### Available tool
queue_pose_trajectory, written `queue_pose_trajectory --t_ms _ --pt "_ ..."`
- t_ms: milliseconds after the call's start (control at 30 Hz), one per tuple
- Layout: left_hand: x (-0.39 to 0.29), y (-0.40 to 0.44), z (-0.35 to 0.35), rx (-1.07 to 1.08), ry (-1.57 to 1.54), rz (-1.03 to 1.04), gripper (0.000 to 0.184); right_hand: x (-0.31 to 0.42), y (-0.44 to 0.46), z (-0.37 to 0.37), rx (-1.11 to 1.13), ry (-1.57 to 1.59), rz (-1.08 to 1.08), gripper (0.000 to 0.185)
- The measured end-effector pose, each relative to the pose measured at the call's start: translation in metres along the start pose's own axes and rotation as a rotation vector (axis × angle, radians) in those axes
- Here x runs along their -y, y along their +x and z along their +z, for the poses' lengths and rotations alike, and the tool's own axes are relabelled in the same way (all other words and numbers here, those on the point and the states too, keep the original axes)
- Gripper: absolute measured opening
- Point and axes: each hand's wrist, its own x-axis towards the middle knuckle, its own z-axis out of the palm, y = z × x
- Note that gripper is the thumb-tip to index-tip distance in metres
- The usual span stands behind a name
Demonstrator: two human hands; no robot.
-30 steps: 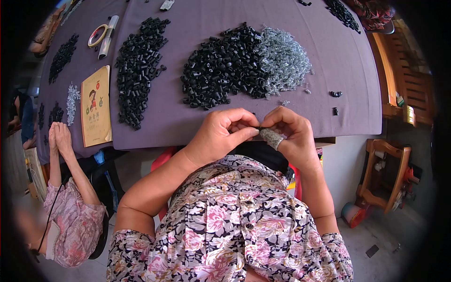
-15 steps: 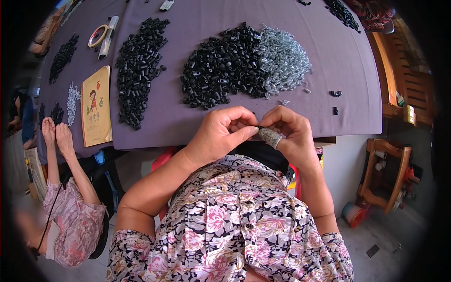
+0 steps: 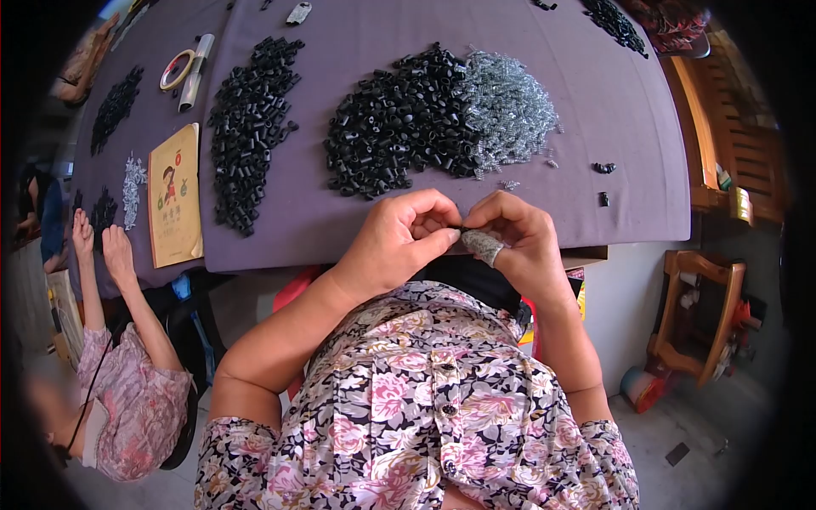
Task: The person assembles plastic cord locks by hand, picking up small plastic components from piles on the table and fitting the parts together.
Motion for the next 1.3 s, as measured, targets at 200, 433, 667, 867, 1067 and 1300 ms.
queue_pose_trajectory --t_ms 200,433,667,867,1067,1300 --pt "0.0 -0.001 -0.002 0.024 -0.013 0.01 0.013 0.004 -0.001 -0.002 0.029 0.114 0.061 0.014" --pt "0.004 0.001 -0.002 0.02 -0.002 0.033 0.013 0.007 0.001 -0.001 0.01 0.076 0.135 0.014" --pt "0.001 -0.002 -0.004 0.048 -0.046 -0.006 0.016 0.001 -0.002 -0.004 0.044 0.097 0.075 0.013" --pt "0.004 -0.001 -0.002 -0.004 -0.072 0.002 0.012 0.004 -0.003 -0.005 0.042 0.091 0.124 0.014" --pt "0.006 0.0 -0.001 -0.007 -0.098 0.011 0.012 0.006 -0.002 -0.006 0.047 0.073 0.137 0.013" --pt "0.004 0.0 0.005 -0.075 -0.01 -0.006 0.01 -0.003 0.003 -0.004 -0.008 -0.06 0.101 0.012"
